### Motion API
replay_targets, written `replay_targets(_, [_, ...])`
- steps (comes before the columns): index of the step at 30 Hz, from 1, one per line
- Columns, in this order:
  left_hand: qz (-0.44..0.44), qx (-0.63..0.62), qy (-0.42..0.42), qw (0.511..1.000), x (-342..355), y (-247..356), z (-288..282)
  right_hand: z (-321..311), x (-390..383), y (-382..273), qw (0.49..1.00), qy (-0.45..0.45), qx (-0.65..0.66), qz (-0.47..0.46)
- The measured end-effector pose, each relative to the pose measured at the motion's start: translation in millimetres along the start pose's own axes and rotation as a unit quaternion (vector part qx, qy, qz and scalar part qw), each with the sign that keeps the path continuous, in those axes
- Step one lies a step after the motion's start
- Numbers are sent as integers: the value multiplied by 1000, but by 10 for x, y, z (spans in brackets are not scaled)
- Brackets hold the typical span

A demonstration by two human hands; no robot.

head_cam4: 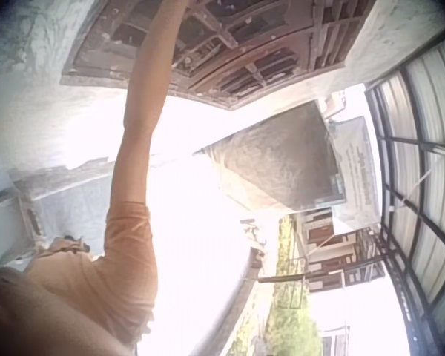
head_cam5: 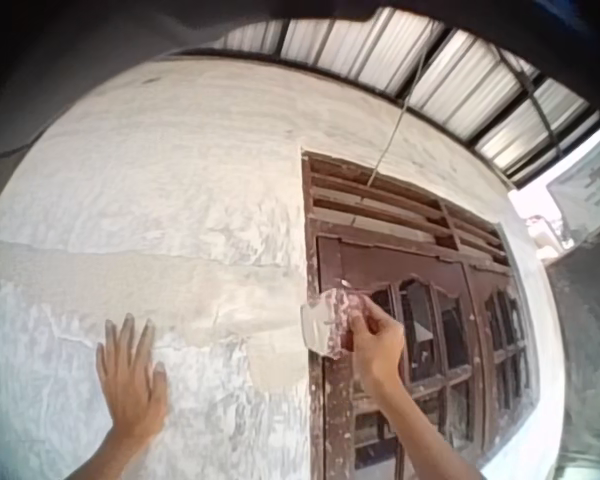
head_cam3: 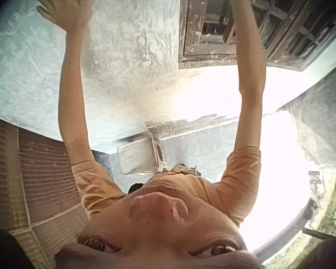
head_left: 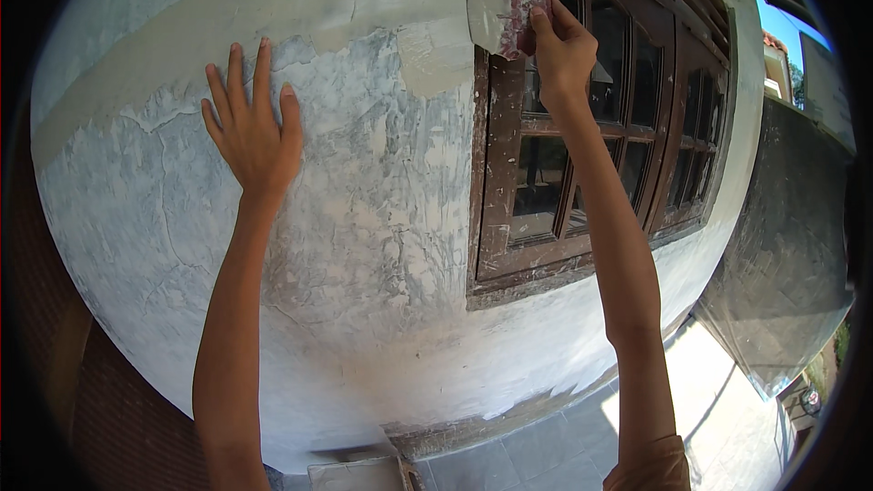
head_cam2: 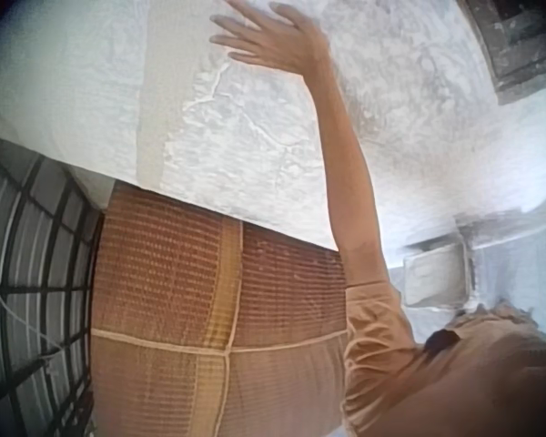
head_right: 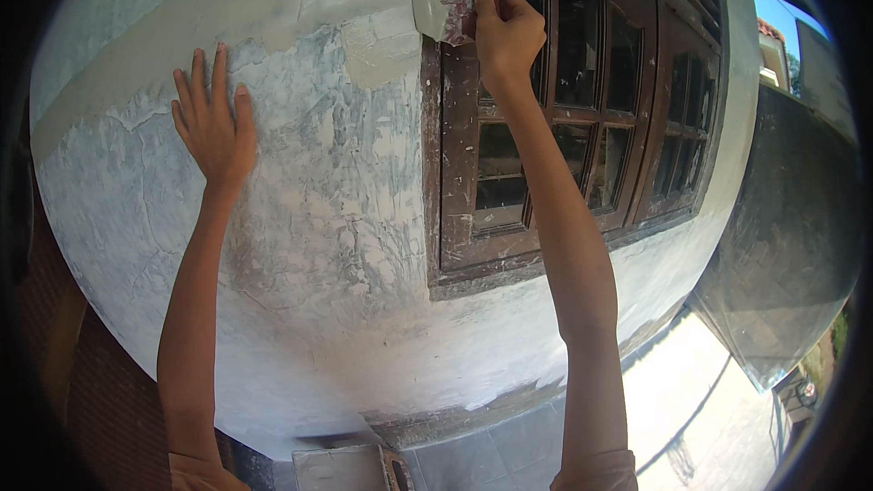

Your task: The person applies wall putty to a wall using a putty scraper to repair the surface.

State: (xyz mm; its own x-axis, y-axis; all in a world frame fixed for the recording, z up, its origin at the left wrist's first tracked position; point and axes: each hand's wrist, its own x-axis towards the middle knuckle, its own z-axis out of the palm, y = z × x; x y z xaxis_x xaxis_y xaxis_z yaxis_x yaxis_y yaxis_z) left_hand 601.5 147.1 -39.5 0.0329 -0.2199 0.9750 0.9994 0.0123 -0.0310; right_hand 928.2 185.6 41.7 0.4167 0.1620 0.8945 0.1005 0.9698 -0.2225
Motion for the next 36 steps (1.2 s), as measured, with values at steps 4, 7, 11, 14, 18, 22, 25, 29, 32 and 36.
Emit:
replay_targets(4, [-3, 4, -7, 1000, -3, 11, -15, -147, 14, -69, 1000, 6, 23, 18])
replay_targets(7, [1, 0, -7, 1000, 1, 12, -12, 36, -195, -115, 996, -74, -25, -34])
replay_targets(11, [1, -3, 3, 1000, -9, -5, 1, 221, -442, -144, 988, -128, -73, -50])
replay_targets(14, [-1, -6, 1, 1000, -6, 13, 6, 31, -287, -118, 993, -66, -94, -15])
replay_targets(18, [-3, -8, -3, 1000, -6, 24, -31, -91, -149, -176, 999, -3, -28, -37])
replay_targets(22, [2, -19, 6, 1000, -4, 20, -10, 161, -366, -190, 994, -88, -43, -53])
replay_targets(25, [-3, -13, 10, 1000, -9, -4, -25, 249, -415, -173, 990, -97, -75, -64])
replay_targets(29, [0, -12, 6, 1000, -3, 1, -5, 9, -80, -33, 997, -36, -70, -13])
replay_targets(32, [8, -8, 4, 1000, -3, 2, -22, -135, 81, -58, 1000, 23, 11, 8])
replay_targets(36, [5, -2, 1, 1000, -18, -3, -18, -8, 37, -80, 997, -59, 35, 34])
